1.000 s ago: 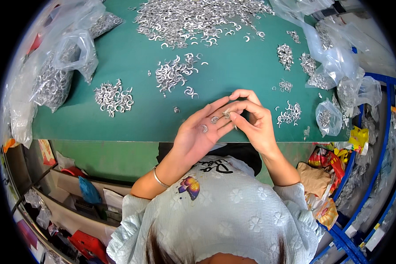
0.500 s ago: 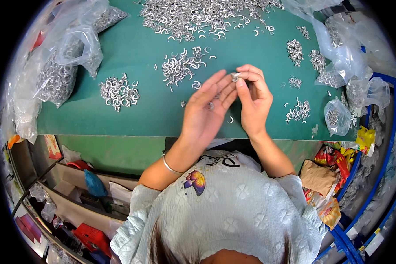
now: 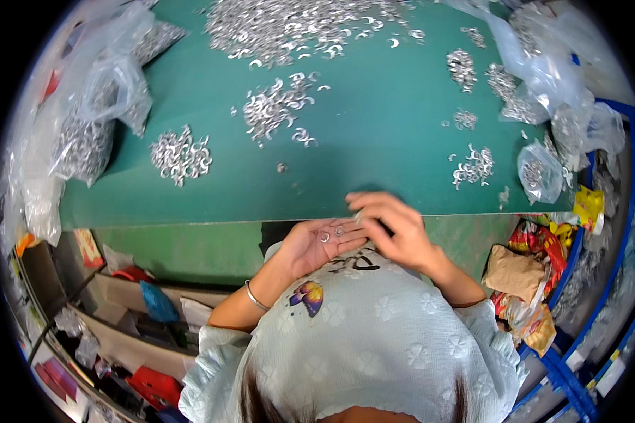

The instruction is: The person sorts small metal crescent-shaped components on a workbench, picking them up by hand and placing them into different piles or bags.

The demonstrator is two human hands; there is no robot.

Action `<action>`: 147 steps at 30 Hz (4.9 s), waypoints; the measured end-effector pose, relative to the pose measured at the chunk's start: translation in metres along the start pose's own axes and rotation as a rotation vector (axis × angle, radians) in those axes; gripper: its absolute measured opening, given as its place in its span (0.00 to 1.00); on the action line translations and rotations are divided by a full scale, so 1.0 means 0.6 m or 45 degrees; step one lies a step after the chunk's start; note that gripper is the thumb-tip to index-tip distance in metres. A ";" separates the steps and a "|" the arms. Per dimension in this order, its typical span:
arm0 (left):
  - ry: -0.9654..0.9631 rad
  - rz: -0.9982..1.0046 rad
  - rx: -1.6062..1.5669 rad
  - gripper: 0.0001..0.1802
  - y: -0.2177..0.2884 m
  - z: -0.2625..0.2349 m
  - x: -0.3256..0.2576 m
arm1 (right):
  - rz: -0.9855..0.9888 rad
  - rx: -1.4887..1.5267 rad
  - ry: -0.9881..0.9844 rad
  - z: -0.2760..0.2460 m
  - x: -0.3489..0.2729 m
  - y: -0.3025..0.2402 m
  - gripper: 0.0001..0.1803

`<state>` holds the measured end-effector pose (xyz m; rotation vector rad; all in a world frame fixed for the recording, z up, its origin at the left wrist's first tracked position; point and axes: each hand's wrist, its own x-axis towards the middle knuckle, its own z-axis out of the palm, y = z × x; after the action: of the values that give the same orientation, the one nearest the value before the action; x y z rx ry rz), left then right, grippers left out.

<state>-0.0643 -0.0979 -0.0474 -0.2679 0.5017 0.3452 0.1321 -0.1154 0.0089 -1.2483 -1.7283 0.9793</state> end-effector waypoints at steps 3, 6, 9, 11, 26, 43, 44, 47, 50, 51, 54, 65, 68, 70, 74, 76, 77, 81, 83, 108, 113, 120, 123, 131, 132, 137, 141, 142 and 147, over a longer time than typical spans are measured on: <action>-0.341 -0.002 -0.181 0.23 0.001 -0.003 0.014 | 0.065 0.266 -0.313 -0.008 -0.019 -0.010 0.07; 0.017 0.031 0.321 0.18 0.001 -0.001 0.011 | 0.074 0.146 -0.042 -0.046 -0.012 -0.006 0.04; -0.083 0.004 0.349 0.16 0.006 -0.010 0.011 | 0.238 -0.217 0.484 -0.130 0.030 0.026 0.02; -0.092 0.001 0.385 0.16 0.005 -0.002 0.004 | 0.176 -0.770 0.750 -0.216 0.079 0.067 0.04; 0.198 1.074 0.506 0.18 0.092 0.043 -0.136 | 0.201 -0.854 0.440 -0.230 0.125 0.048 0.08; 1.017 2.340 1.541 0.15 0.214 0.064 -0.138 | -0.109 -0.540 -0.083 -0.043 0.143 -0.017 0.12; 0.979 2.321 1.684 0.13 0.197 0.068 -0.140 | -0.135 -0.539 -0.147 -0.038 0.146 -0.015 0.17; 0.778 1.999 2.437 0.17 0.142 0.066 -0.118 | -0.198 -0.582 -0.195 -0.008 0.180 -0.022 0.22; 0.800 1.638 2.584 0.20 0.103 0.086 -0.073 | -0.258 -0.641 -0.239 0.028 0.234 -0.006 0.26; 0.809 1.629 2.573 0.19 0.100 0.084 -0.062 | -0.334 -0.685 -0.244 0.037 0.256 0.003 0.26; 0.741 1.786 2.612 0.15 0.114 0.065 -0.053 | -0.453 -0.736 -0.331 0.048 0.272 0.033 0.25; 0.552 1.724 1.801 0.14 0.148 0.082 -0.044 | 0.132 -0.208 -0.033 -0.033 0.225 0.063 0.13; 0.747 1.792 1.995 0.16 0.148 0.095 -0.051 | 0.455 0.292 0.080 -0.061 0.225 0.073 0.09; 0.969 1.856 2.433 0.17 0.148 0.103 -0.050 | 0.576 0.346 0.068 -0.075 0.228 0.056 0.10; 0.920 1.700 2.678 0.18 0.145 0.094 -0.047 | 0.246 -0.237 0.107 -0.068 0.216 0.025 0.11; 0.830 1.751 2.672 0.16 0.145 0.090 -0.045 | 0.041 -0.528 0.080 -0.054 0.210 0.016 0.14; 0.811 1.780 2.624 0.15 0.147 0.088 -0.043 | -0.060 -0.555 0.046 -0.045 0.208 0.015 0.16; 0.806 1.882 2.492 0.14 0.151 0.087 -0.040 | -0.262 -0.603 -0.044 0.015 0.209 0.018 0.14; 0.816 1.883 2.403 0.13 0.150 0.090 -0.040 | -0.290 -0.679 -0.037 0.035 0.210 0.027 0.13; 0.992 1.810 2.449 0.16 0.131 0.095 -0.040 | -0.097 -0.364 0.264 -0.051 0.183 0.035 0.06; 0.961 1.809 2.494 0.16 0.141 0.093 -0.038 | 0.187 -0.266 0.533 -0.177 0.170 0.087 0.04; 0.952 1.764 2.576 0.17 0.148 0.107 -0.031 | 0.279 -0.784 0.857 -0.355 0.244 0.195 0.06; 1.028 1.756 2.607 0.20 0.149 0.101 -0.029 | 0.321 -1.009 0.733 -0.383 0.254 0.220 0.06; 0.753 1.469 2.740 0.25 0.140 0.117 -0.026 | 0.142 -0.617 0.316 -0.244 0.210 0.087 0.13; 0.693 1.457 2.761 0.23 0.137 0.111 -0.025 | 0.065 -0.570 0.091 -0.206 0.200 0.059 0.17; 0.509 1.402 2.897 0.21 0.132 0.107 -0.021 | -0.097 -0.895 -0.446 -0.054 0.146 0.024 0.36; 0.665 1.483 2.914 0.21 0.136 0.102 -0.028 | -0.034 -0.869 -0.581 -0.051 0.112 0.002 0.37; 0.608 1.444 2.951 0.22 0.130 0.103 -0.027 | -0.029 -0.871 -0.601 -0.058 0.106 -0.001 0.37; 0.528 1.389 2.961 0.25 0.109 0.110 -0.030 | -0.070 -0.781 -0.376 -0.102 0.086 0.023 0.30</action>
<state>-0.0763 -0.0212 0.0065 2.3113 1.1106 0.5280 0.1815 -0.0538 0.0288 -1.4671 -2.3976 0.6359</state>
